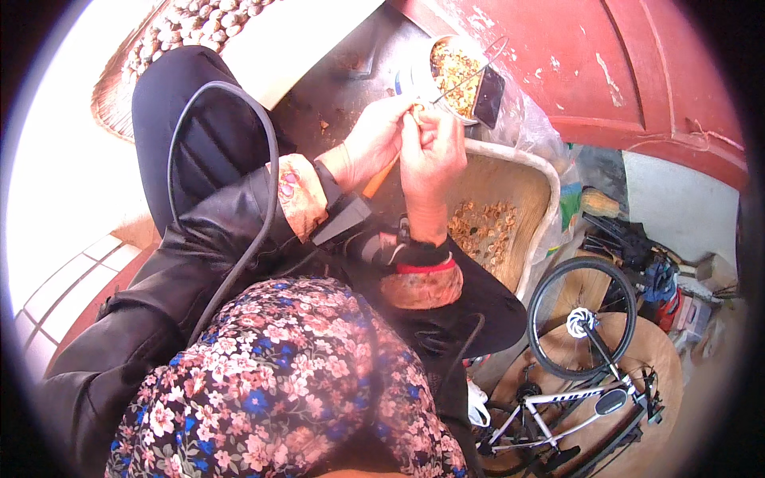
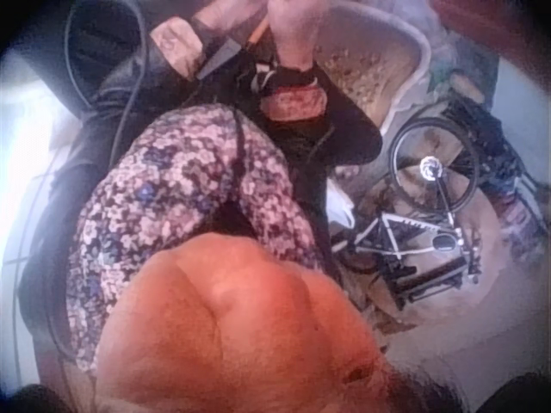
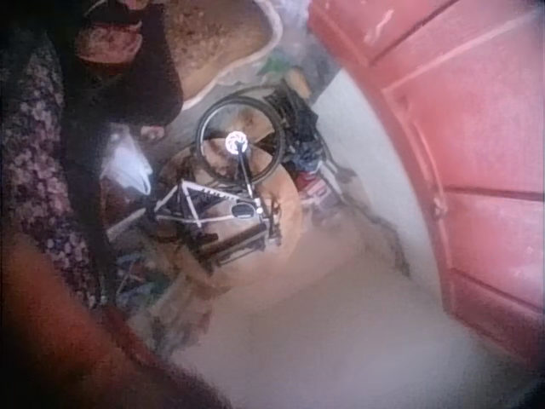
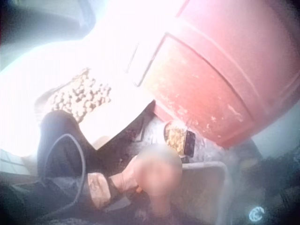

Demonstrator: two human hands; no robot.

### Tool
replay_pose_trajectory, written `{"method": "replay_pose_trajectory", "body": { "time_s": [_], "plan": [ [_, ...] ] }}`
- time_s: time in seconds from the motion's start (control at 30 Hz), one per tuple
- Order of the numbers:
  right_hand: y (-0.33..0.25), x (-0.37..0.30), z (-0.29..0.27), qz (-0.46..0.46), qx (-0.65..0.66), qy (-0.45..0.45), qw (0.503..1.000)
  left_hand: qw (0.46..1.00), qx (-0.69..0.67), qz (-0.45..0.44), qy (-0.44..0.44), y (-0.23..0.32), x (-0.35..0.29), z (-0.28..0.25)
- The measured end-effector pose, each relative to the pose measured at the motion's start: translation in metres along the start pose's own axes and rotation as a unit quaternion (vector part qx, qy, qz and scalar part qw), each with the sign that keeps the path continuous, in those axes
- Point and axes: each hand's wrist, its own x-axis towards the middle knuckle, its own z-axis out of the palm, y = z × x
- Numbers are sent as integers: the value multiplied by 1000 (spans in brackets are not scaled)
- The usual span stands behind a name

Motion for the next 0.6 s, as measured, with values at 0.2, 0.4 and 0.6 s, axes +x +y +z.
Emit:
{"method": "replay_pose_trajectory", "body": {
  "time_s": [0.2, 0.4, 0.6],
  "plan": [
    [2, 1, -4, 3, -41, -1, 999, 1000, -13, -11, -10, -1, 4, -4],
    [5, 5, -6, 63, -19, -67, 996, 1000, -8, -5, -23, -2, 10, -11],
    [7, 5, -13, 133, 124, -16, 983, 993, -62, -61, -74, 4, 12, -23]
  ]
}}
